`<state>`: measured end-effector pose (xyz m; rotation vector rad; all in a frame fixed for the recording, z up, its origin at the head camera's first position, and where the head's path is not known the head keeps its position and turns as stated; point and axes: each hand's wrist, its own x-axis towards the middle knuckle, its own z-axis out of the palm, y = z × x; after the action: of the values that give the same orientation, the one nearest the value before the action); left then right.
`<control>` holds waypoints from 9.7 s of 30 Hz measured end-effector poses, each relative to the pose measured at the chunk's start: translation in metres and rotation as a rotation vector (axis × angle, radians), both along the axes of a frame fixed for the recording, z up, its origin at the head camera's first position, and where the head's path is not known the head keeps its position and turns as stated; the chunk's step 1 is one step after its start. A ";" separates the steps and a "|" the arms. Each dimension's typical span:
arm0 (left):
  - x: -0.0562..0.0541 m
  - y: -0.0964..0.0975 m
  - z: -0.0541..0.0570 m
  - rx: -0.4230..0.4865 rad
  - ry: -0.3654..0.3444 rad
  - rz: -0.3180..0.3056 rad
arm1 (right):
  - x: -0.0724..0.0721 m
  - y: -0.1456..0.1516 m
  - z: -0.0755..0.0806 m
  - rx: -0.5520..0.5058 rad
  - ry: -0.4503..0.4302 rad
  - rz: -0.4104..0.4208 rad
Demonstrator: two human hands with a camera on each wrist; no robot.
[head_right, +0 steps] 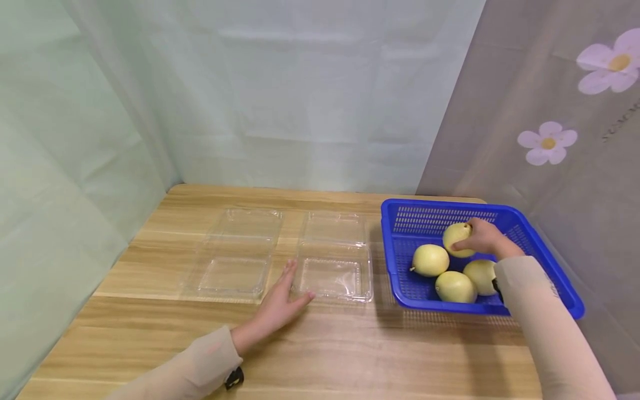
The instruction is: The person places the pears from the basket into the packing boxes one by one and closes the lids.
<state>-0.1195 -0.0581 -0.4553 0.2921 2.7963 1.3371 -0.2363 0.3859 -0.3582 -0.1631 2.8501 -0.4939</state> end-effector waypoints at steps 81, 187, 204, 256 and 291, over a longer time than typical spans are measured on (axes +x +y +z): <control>-0.004 0.004 0.001 0.058 -0.017 0.003 | 0.037 -0.143 0.060 -0.201 0.176 0.143; -0.003 -0.001 0.002 0.157 0.019 0.009 | 0.051 -0.287 -0.053 -0.441 0.052 0.095; -0.004 -0.001 0.002 0.161 0.034 0.006 | 0.047 -0.289 -0.060 -0.438 0.006 0.129; -0.004 -0.002 -0.003 0.180 -0.024 0.011 | 0.049 -0.280 -0.068 -0.472 0.102 0.146; -0.007 -0.003 0.000 0.180 -0.031 0.000 | 0.068 -0.263 -0.018 -0.354 0.217 0.047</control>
<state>-0.1269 -0.0612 -0.4552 0.2739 2.6548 1.5819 -0.1681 0.1232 -0.3761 -0.3658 2.9297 -1.0259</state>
